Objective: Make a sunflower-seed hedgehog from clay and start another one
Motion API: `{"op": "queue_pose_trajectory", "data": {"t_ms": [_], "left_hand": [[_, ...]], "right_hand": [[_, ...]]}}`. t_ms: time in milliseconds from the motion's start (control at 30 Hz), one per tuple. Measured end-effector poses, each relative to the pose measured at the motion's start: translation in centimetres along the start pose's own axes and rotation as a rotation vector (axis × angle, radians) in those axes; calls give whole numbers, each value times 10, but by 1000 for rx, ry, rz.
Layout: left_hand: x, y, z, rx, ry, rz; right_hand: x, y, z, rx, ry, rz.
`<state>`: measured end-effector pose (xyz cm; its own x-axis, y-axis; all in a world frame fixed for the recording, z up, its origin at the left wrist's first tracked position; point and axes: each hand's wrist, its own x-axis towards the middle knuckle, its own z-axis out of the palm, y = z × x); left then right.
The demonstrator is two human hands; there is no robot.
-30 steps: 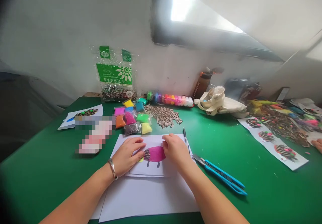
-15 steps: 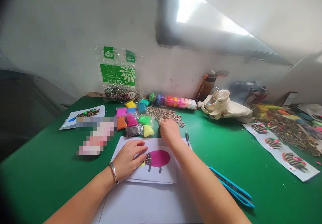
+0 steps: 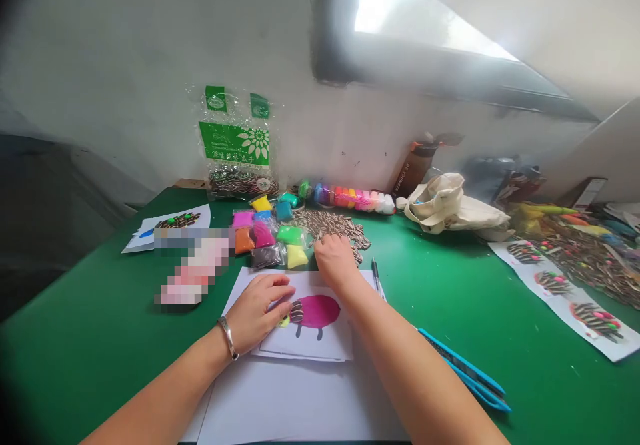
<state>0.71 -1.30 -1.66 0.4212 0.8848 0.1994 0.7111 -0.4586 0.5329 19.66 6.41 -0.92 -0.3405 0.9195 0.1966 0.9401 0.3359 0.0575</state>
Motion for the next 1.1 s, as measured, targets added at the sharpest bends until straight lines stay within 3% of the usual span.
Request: {"op": "queue_pose_trajectory", "data": {"t_ms": [200, 300, 367, 500, 667, 900, 1100], "left_hand": [[1, 1, -2, -67, 45, -17], [1, 5, -5, -189, 166, -69], [-1, 10, -8, -262, 214, -80], [-4, 15, -8, -283, 208, -3], [-3, 9, -1, -143, 167, 75], [-2, 5, 4, -77, 132, 82], [-3, 6, 6, -57, 86, 66]], "right_hand": [[-26, -5, -19, 116, 78, 57], [-54, -16, -31, 503, 240, 14], [-69, -27, -38, 652, 270, -14], [-83, -42, -47, 807, 228, -12], [-86, -34, -40, 986, 197, 156], [-87, -27, -18, 918, 122, 138], [-83, -24, -14, 775, 48, 48]]}}
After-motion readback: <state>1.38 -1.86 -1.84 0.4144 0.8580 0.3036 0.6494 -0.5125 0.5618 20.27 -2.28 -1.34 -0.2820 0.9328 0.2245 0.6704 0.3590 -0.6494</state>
